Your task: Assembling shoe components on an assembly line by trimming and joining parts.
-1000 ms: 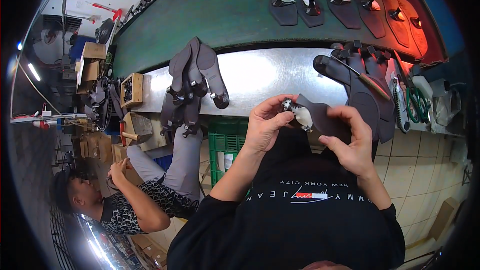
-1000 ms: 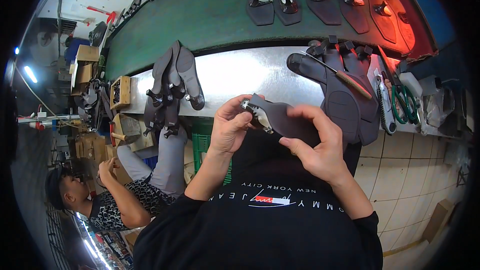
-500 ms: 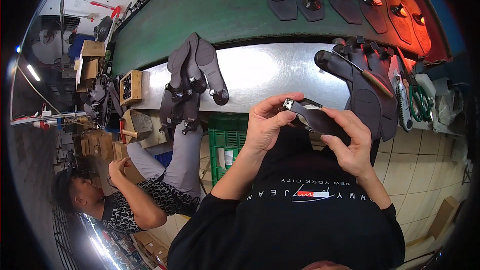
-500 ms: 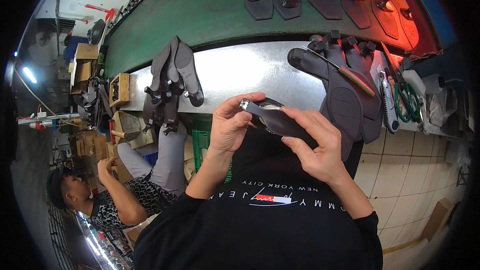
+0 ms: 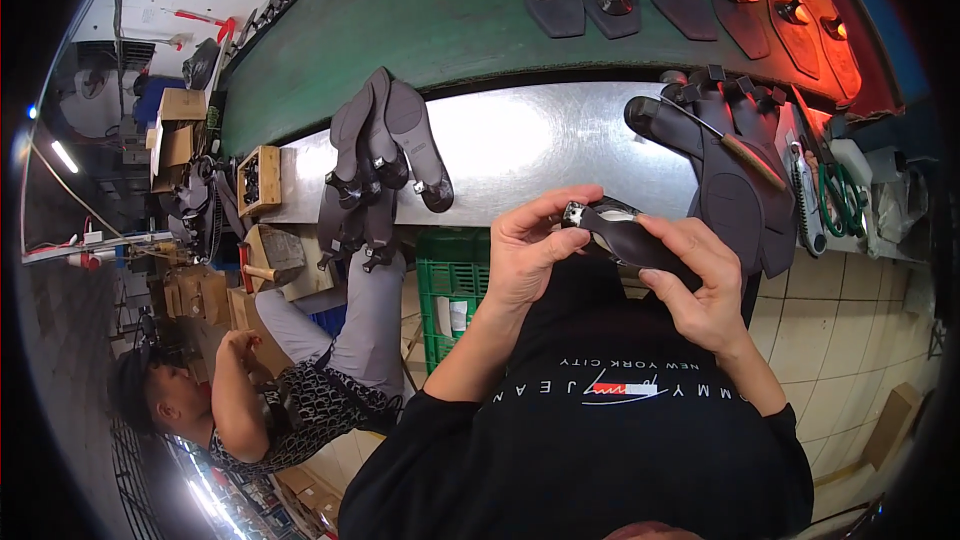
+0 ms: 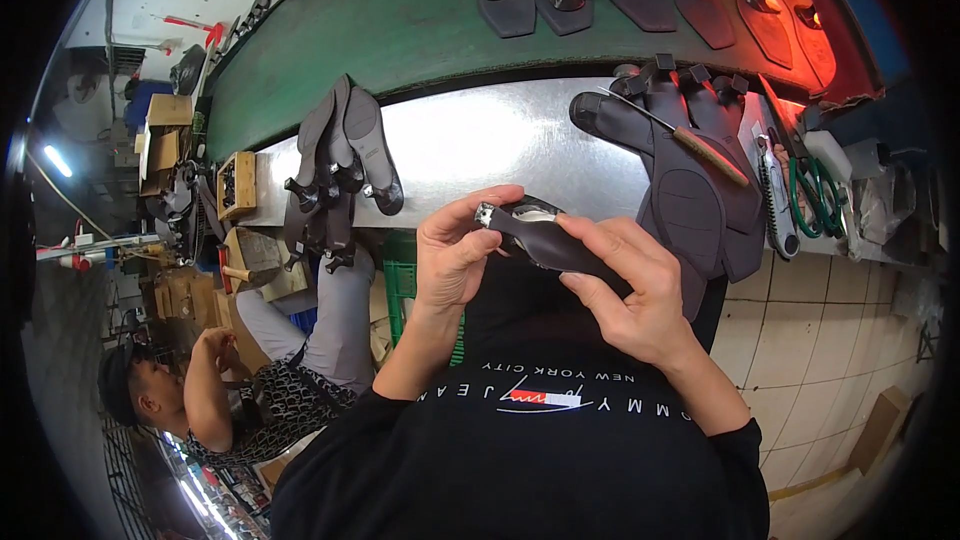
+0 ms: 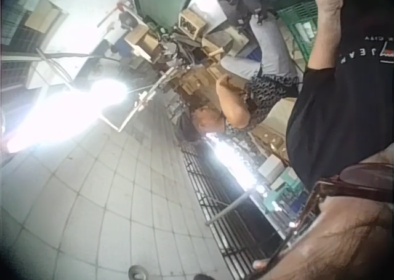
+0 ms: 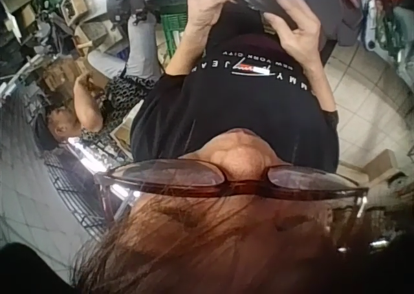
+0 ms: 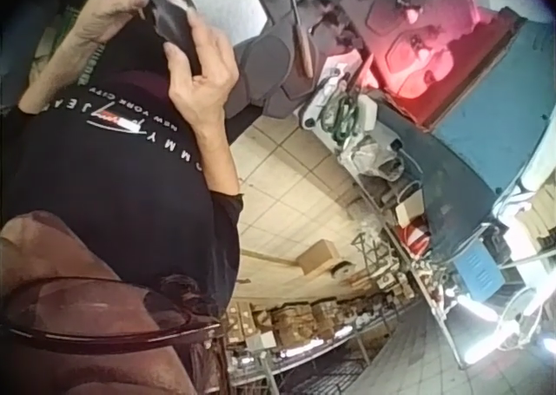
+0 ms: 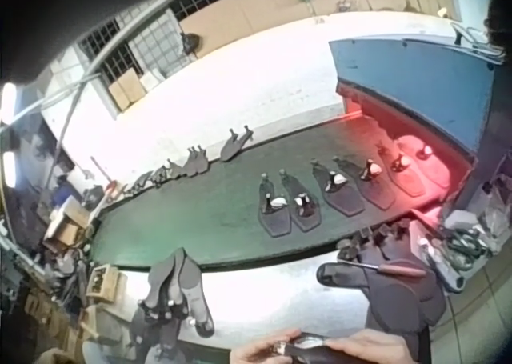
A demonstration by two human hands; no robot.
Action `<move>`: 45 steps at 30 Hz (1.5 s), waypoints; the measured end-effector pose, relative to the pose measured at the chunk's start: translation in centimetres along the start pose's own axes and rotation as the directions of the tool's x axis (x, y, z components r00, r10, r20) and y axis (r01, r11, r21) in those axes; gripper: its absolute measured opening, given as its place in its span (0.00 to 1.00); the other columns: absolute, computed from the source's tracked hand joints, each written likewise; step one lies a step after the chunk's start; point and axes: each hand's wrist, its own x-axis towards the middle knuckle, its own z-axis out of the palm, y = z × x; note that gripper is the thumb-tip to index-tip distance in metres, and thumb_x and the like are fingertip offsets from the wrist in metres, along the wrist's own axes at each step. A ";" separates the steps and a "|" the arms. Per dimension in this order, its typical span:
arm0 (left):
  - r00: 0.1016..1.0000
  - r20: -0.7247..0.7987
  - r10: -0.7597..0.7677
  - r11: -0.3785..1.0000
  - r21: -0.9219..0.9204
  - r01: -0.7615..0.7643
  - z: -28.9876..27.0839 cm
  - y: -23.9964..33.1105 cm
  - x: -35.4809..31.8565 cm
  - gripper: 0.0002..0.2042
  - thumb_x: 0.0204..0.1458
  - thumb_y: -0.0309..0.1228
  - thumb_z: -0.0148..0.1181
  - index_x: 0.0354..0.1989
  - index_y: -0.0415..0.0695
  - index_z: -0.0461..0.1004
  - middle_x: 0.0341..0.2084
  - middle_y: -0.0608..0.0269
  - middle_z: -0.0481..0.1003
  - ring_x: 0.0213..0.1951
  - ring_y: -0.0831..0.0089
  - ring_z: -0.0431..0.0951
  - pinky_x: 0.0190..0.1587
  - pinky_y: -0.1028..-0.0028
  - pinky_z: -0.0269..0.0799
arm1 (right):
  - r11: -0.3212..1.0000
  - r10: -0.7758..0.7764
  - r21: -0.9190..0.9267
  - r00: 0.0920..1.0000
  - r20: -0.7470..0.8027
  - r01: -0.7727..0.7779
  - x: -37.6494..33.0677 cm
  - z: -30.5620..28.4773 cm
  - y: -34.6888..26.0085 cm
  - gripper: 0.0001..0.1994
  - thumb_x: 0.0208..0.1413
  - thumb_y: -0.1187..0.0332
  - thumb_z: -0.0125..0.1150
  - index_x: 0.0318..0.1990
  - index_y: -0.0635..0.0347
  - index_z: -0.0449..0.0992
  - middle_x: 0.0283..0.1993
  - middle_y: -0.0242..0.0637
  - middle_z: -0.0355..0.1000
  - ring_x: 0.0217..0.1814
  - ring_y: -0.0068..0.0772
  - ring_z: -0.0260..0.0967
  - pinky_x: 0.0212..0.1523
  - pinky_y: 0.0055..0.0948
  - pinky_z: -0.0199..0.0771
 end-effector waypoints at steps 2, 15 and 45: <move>1.000 0.013 0.010 1.000 0.021 -0.010 0.0 0.1 0.0 0.18 0.44 0.16 0.61 0.46 0.34 0.74 0.48 0.50 0.73 0.42 0.73 0.76 0.38 0.78 0.75 | 1.000 0.005 -0.013 1.000 0.008 -0.005 0.0 -0.1 -0.1 0.23 0.41 0.80 0.63 0.50 0.65 0.74 0.38 0.42 0.73 0.38 0.35 0.71 0.40 0.26 0.70; 0.971 0.188 0.144 0.968 0.178 -0.178 -0.6 -0.5 -0.2 0.18 0.39 0.11 0.57 0.43 0.34 0.77 0.50 0.41 0.71 0.48 0.63 0.75 0.47 0.73 0.72 | 0.981 -0.081 -0.173 0.996 0.023 0.084 0.4 -0.5 -0.8 0.23 0.37 0.78 0.65 0.47 0.61 0.75 0.31 0.39 0.70 0.31 0.40 0.69 0.32 0.32 0.70; 0.978 0.012 -0.210 0.949 0.242 0.201 1.3 -0.4 -0.9 0.21 0.50 0.13 0.47 0.54 0.37 0.70 0.55 0.51 0.68 0.48 0.70 0.75 0.37 0.78 0.79 | 0.988 0.089 -0.133 0.992 0.095 -0.076 0.3 0.3 1.8 0.08 0.43 0.74 0.63 0.34 0.56 0.78 0.29 0.37 0.68 0.31 0.40 0.70 0.31 0.32 0.69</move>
